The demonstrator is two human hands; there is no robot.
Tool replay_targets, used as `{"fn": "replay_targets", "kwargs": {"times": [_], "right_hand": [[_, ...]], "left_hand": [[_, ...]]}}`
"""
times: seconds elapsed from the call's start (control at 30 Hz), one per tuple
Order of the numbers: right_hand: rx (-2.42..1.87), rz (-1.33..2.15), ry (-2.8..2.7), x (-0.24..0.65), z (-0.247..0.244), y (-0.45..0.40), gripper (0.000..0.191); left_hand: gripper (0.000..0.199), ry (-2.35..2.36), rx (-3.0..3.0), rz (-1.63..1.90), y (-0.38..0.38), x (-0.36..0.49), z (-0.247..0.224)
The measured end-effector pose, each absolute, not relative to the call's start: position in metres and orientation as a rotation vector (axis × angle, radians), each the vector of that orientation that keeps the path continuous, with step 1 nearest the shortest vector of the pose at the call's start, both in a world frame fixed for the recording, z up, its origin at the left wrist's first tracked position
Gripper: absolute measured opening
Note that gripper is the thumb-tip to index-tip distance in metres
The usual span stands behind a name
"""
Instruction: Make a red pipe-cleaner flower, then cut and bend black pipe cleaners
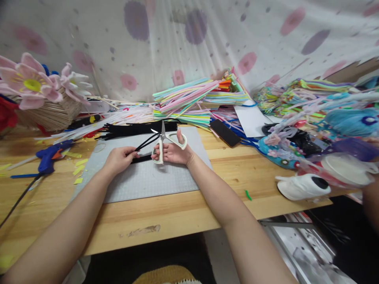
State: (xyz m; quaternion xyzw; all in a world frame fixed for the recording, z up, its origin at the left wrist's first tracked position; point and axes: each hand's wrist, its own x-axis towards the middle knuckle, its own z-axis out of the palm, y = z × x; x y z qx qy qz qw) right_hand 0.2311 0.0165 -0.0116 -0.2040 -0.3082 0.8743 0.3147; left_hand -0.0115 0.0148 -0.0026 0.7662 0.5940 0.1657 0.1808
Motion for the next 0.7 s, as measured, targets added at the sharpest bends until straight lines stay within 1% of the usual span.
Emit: {"fn": "replay_targets", "kwargs": {"times": [0.13, 0.33, 0.57, 0.7], "right_hand": [[-0.538, 2.251, -0.796, 0.231, -0.011, 0.016, 0.070], [-0.509, 2.204, -0.775, 0.230, -0.013, 0.018, 0.077], [-0.591, 2.136, -0.765, 0.229, -0.009, 0.017, 0.072], [-0.605, 2.140, -0.779, 0.230, -0.011, 0.017, 0.074]], "left_hand": [[0.026, 1.674, 2.196, 0.424, 0.014, -0.010, -0.003], [0.028, 1.649, 2.277, 0.376, 0.013, -0.006, -0.002], [0.028, 1.697, 2.344, 0.282, 0.014, 0.000, 0.000], [0.029, 1.712, 2.338, 0.297, 0.013, 0.001, 0.000]]}}
